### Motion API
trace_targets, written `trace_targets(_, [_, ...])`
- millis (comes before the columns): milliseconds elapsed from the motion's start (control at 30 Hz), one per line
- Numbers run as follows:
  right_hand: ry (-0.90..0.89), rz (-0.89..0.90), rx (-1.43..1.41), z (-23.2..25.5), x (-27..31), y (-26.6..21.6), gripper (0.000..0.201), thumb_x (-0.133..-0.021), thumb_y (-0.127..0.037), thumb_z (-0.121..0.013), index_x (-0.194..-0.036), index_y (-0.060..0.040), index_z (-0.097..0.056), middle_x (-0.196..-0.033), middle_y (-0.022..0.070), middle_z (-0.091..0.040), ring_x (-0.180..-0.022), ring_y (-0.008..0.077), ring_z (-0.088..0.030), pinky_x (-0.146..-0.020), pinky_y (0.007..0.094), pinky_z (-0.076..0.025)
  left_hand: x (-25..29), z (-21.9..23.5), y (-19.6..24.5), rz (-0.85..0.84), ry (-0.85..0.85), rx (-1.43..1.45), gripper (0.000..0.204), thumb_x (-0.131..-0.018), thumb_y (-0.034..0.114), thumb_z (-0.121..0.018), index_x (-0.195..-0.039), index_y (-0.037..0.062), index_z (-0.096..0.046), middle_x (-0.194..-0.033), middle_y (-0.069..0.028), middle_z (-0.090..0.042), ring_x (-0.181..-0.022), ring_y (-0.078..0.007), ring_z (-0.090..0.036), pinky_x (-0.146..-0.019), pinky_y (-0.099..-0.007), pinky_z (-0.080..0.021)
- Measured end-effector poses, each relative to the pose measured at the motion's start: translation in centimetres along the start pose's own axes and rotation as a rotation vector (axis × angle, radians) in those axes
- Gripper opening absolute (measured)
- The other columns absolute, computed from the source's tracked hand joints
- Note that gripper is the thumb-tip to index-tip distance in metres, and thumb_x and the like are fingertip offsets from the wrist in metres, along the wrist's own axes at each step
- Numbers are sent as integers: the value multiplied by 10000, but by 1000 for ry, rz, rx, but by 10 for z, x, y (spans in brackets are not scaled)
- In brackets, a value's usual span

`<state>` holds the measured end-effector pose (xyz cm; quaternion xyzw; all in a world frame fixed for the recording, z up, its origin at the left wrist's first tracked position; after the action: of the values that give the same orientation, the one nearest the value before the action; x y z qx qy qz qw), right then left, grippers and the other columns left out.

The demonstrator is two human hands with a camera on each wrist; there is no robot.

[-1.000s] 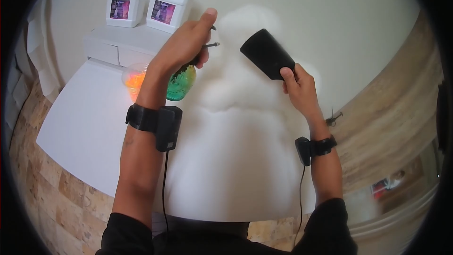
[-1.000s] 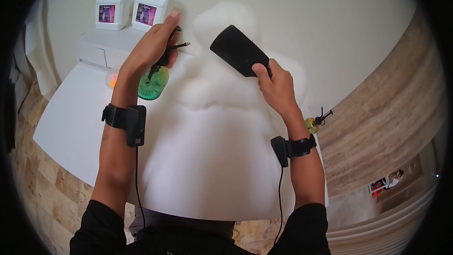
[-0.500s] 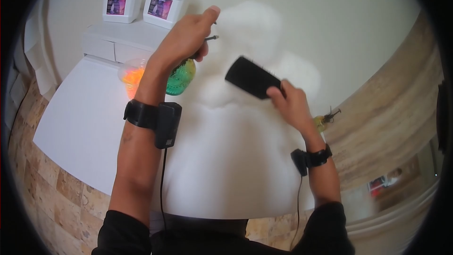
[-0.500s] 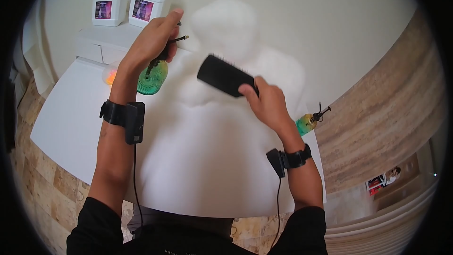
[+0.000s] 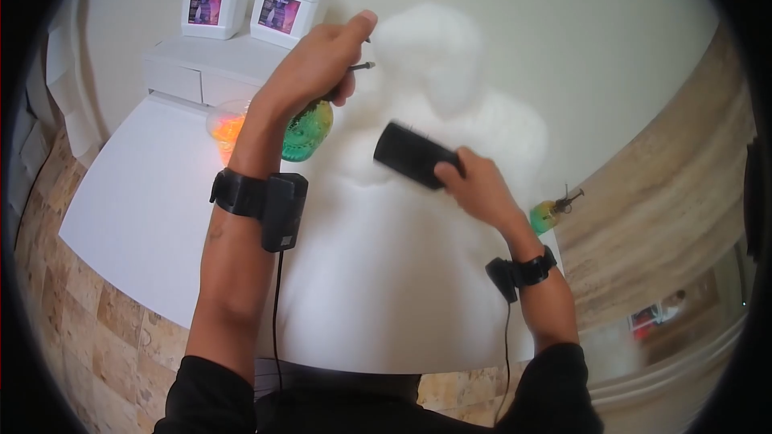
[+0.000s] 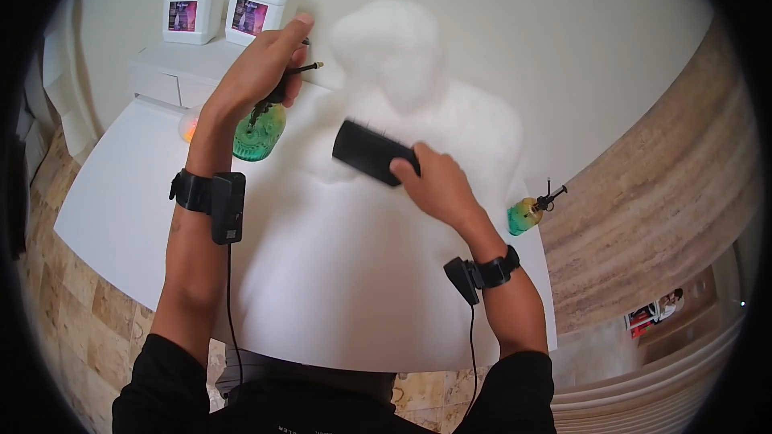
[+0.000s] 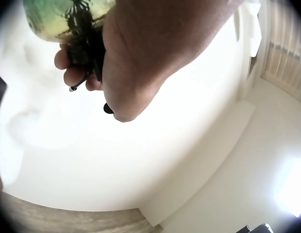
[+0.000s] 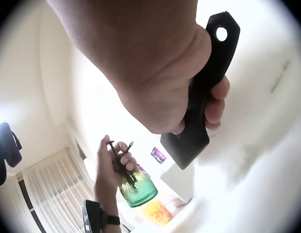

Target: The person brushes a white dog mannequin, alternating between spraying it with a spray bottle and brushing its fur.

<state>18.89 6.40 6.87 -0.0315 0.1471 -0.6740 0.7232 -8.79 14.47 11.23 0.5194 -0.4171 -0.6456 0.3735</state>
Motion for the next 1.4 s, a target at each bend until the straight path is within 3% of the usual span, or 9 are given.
trace_targets(133, [-219,1,-22,-9,17,6,452,-965,-429,-648,-913,19,-629,-754,212,-671,-687,376,-648,-660,450,-508,2,-4,0,-7,-38,-28,605,-1001,575,-444,-802,15,-556,-561,-65,-527,-459,-150,-495,-493,-313,-408])
trace_targets(300, [104,50,-311,41,3,8,523,-988,-483,-655,-852,21,-618,-647,64,-607,-605,120,-622,-553,320,-484,-2,-11,-3,-21,-21,-18,594,-1003,576,-437,-775,37,-539,-549,-59,-522,-461,-142,-499,-498,-308,-407])
trace_targets(400, [232,63,-466,62,-12,6,538,-1011,-505,-611,-844,6,-592,-640,1,-543,-572,72,-592,-480,241,-435,0,-15,1,-46,-28,-16,602,-994,620,-434,-754,72,-502,-538,-52,-512,-456,-140,-489,-498,-299,-396])
trace_targets(667, [244,-5,-524,36,-20,31,523,-1026,-475,-589,-859,21,-605,-667,19,-564,-579,92,-603,-515,260,-454,1,-18,1,-39,-58,-14,613,-986,662,-437,-738,102,-472,-528,-44,-504,-448,-135,-477,-488,-286,-383])
trace_targets(700, [243,-5,-525,30,-17,34,523,-1026,-475,-589,-859,21,-605,-667,19,-564,-579,92,-603,-515,260,-454,2,-18,1,-20,-86,-11,611,-986,622,-454,-796,46,-528,-557,-50,-517,-456,-137,-494,-493,-293,-395])
trace_targets(833, [92,8,-324,-6,-2,47,504,-1015,-458,-595,-865,22,-618,-652,103,-631,-627,174,-651,-598,330,-492,4,-21,0,26,-127,-56,626,-981,589,-472,-879,-18,-584,-608,-40,-509,-463,-140,-513,-487,-307,-396])
trace_targets(1000, [-216,58,-74,-33,13,49,521,-979,-492,-638,-839,9,-628,-656,119,-648,-612,191,-635,-589,350,-485,4,-21,0,20,-121,-64,610,-979,619,-476,-855,26,-545,-588,-26,-494,-445,-127,-486,-470,-289,-377])
trace_targets(1233, [265,128,-539,54,-29,31,512,-1005,-499,-615,-850,-12,-628,-609,19,-595,-496,62,-529,-464,242,-411,1,-17,-5,27,-38,-64,611,-988,646,-449,-810,65,-514,-535,-52,-511,-439,-141,-477,-480,-293,-385])
trace_targets(1400, [309,57,-638,77,-45,21,489,-1020,-464,-604,-830,-13,-606,-624,18,-570,-489,79,-543,-444,247,-418,1,-13,0,24,-58,-34,624,-995,599,-454,-871,-5,-553,-569,-69,-537,-459,-153,-510,-489,-308,-409])
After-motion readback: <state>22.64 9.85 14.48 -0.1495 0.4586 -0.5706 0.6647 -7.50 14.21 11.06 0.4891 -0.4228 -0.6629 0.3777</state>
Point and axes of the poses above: each hand's wrist, its own x-axis away from the middle knuckle, its own z-axis out of the back of the hand, y = z × x, the point moved 5 cm from there along -x, towards the middle knuckle
